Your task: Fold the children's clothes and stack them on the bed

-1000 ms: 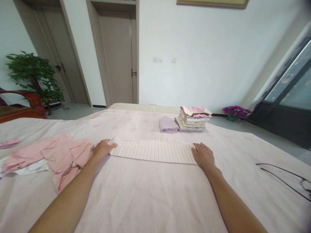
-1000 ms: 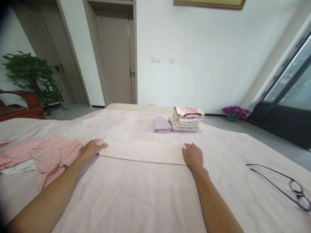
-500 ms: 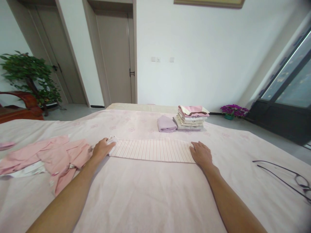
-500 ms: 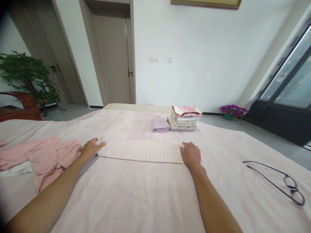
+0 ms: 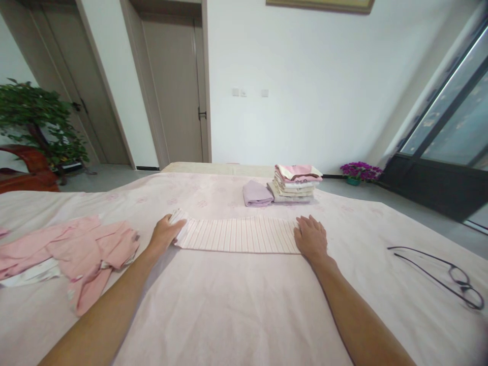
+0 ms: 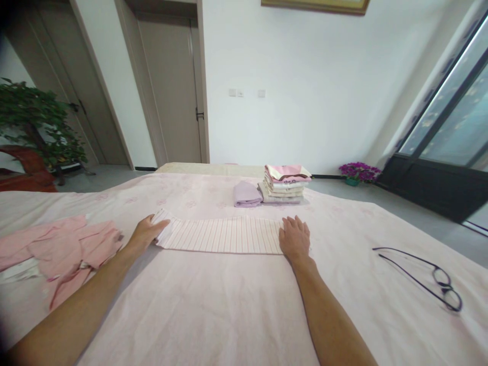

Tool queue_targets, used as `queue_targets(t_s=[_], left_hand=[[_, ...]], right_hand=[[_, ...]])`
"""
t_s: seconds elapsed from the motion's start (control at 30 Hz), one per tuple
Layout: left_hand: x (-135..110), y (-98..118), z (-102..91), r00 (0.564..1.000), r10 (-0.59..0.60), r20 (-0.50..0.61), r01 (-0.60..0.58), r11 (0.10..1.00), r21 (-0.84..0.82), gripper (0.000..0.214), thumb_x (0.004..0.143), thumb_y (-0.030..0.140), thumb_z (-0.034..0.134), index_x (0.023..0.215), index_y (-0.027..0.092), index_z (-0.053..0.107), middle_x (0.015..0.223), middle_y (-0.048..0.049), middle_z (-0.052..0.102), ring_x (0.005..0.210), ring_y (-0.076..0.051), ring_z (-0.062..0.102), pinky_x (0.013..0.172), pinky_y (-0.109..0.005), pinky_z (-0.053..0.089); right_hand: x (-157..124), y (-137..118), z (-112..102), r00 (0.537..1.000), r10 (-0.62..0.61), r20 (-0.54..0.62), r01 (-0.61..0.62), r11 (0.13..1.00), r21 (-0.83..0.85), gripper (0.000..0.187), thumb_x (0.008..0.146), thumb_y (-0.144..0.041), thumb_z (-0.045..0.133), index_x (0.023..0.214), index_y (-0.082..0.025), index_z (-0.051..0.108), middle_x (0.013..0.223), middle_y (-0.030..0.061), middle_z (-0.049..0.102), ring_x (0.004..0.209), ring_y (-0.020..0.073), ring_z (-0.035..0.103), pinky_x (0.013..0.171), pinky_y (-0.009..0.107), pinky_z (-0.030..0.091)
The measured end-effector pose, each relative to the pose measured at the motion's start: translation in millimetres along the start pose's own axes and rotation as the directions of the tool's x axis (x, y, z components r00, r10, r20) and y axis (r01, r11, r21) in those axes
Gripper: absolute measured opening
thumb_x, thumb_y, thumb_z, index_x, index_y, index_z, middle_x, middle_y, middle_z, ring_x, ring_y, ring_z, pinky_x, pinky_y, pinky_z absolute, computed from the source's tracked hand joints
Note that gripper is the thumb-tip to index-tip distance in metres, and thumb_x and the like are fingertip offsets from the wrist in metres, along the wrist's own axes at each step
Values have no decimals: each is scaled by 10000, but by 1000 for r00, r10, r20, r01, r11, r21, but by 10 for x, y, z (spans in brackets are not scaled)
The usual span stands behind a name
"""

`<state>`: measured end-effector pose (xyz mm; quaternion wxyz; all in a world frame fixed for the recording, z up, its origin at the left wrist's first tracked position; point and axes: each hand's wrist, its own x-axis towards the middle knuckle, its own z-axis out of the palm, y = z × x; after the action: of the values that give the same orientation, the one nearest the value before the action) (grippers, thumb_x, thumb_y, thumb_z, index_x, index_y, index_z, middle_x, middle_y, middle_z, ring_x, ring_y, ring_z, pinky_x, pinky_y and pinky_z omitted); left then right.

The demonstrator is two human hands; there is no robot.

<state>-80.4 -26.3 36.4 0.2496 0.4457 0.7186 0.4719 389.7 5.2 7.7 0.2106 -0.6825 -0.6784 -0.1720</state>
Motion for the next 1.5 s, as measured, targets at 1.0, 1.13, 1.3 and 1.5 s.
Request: queue_targets(t_s=[1.0,1.13,1.3,1.5], left_hand=[[-1305,473,984,617,627,475,-426,774,-469,356,907,231,555,1263,220,555,1260,-108,631,1148,-207,614,1013,-390,487],[-1249,435,974,611,732,301,-715,674,-188,399,869,133,526,1257,221,557,1286,-92,609,1221,-222,554,1056,-426,439],[-1090,345,983,592,769,241,-804,543,240,598,775,119,602,1353,190,465,1407,-143,509,1328,-309,441,1098,-517,358],[-925,317,1077,632,712,305,-770,532,353,697,748,77,577,1406,189,376,1423,-159,484,1312,-314,456,1077,-495,375]], right_hand=[[-393,-1594,-610,879,-271,393,-428,-82,900,386,728,-442,721,993,-173,642,876,43,680,827,204,635,701,305,514],[-321,-1522,-575,877,-93,472,-478,-55,877,327,657,-264,661,967,-175,606,813,16,653,723,178,608,599,292,532],[-166,-1371,-653,868,6,497,-494,-107,863,329,655,-278,643,958,-162,592,815,33,661,687,163,601,557,281,545],[61,-1149,-767,893,56,447,-426,-219,878,327,687,-295,656,984,-173,595,827,23,657,671,137,596,556,248,541]])
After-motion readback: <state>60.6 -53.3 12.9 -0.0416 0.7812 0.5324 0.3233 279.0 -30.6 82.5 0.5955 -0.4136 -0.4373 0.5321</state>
